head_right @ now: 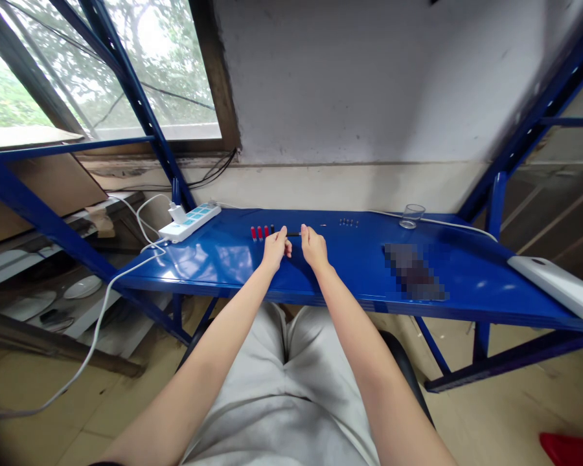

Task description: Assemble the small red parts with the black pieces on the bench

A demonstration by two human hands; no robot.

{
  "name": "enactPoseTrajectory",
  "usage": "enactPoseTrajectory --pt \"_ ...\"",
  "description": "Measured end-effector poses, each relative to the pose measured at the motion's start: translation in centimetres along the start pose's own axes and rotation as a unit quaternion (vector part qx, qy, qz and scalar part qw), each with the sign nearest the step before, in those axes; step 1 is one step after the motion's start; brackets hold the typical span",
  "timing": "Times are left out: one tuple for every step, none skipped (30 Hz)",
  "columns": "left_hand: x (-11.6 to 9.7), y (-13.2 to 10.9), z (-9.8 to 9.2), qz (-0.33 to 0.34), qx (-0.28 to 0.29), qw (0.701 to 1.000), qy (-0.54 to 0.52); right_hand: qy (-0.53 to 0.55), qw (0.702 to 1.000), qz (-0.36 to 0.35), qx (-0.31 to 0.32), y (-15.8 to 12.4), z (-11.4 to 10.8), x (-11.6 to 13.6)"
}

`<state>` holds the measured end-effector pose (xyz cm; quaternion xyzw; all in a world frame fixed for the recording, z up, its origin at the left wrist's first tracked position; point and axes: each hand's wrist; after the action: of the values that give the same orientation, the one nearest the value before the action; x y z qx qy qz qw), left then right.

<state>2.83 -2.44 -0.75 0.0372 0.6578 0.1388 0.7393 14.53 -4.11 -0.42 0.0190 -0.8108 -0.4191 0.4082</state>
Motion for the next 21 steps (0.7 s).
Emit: enactPoseTrajectory --pt "-0.1 0.0 0.0 -0.009 0.0 1.0 -0.005 -0.001 1.0 0.0 0.0 0.0 0.0 0.0" --pt "-0.2 0.0 0.0 -0.018 -0.001 1.0 -0.01 -0.002 1.0 -0.002 0.0 0.0 0.0 0.0" --pt "-0.3 -0.1 0.0 -0.025 -0.002 1.0 -0.014 -0.002 1.0 -0.003 -0.001 0.0 0.0 -0.1" --pt "-0.4 -0.1 0.0 -0.031 -0.005 0.999 -0.017 0.0 1.0 -0.005 -0.001 0.0 0.1 -0.1" --pt "-0.5 -0.1 0.0 -0.035 -0.009 0.999 -0.02 0.003 1.0 -0.006 0.001 0.0 0.1 -0.2" --pt "-0.6 -0.1 0.0 -0.037 -0.014 0.999 -0.022 0.008 1.0 -0.006 0.002 0.0 0.1 -0.2" --pt "-0.6 -0.1 0.0 -0.038 -0.018 0.999 -0.024 0.013 1.0 -0.005 0.004 0.0 0.2 -0.3" --pt "-0.6 -0.1 0.0 -0.038 -0.021 0.999 -0.025 0.018 1.0 -0.002 0.006 0.0 0.2 -0.3" --pt "-0.6 -0.1 -0.1 -0.037 -0.025 0.999 -0.026 0.023 1.0 0.0 0.008 0.1 0.2 -0.4" --pt "-0.6 0.0 -0.1 -0.034 -0.028 0.999 -0.028 0.028 1.0 0.003 0.01 0.1 0.2 -0.5" --pt "-0.5 0.0 -0.1 -0.029 -0.033 0.999 -0.03 0.032 0.999 0.005 0.01 0.1 0.2 -0.6" --pt "-0.4 0.1 -0.1 -0.024 -0.04 0.998 -0.032 0.037 0.999 0.006 0.011 0.1 0.2 -0.7" --pt "-0.3 0.2 -0.1 -0.018 -0.047 0.998 -0.032 0.041 0.999 0.005 0.012 0.2 0.2 -0.8" --pt "-0.2 0.2 -0.1 -0.012 -0.055 0.998 -0.032 0.044 0.999 0.004 0.013 0.2 0.2 -0.8" --pt "-0.2 0.3 -0.1 -0.004 -0.062 0.998 -0.029 0.047 0.999 0.003 0.014 0.2 0.2 -0.9" --pt "-0.1 0.3 -0.1 0.003 -0.067 0.997 -0.025 0.048 0.999 0.001 0.016 0.2 0.2 -1.0" --pt "-0.1 0.3 -0.1 0.009 -0.07 0.997 -0.02 0.05 0.999 -0.002 0.018 0.2 0.2 -1.0" --pt "-0.1 0.3 -0.1 0.015 -0.072 0.997 -0.017 0.053 0.998 -0.005 0.021 0.2 0.3 -1.1" --pt "-0.1 0.3 -0.1 0.021 -0.074 0.997 -0.015 0.057 0.998 -0.008 0.025 0.2 0.4 -1.2" --pt "-0.1 0.3 -0.1 0.024 -0.078 0.997 -0.015 0.062 0.998 -0.012 0.03 0.2 0.4 -1.3" --pt "-0.1 0.4 -0.1 0.025 -0.082 0.996 -0.017 0.067 0.997 -0.014 0.034 0.3 0.5 -1.5"
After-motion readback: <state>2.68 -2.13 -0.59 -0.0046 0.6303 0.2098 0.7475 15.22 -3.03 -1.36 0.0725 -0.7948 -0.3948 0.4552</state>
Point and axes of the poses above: each hand's wrist, its own y-axis towards the middle knuckle, its own z-axis out of the palm, x = y × z, and after that the axes turned 13 degrees about -x, right-handed
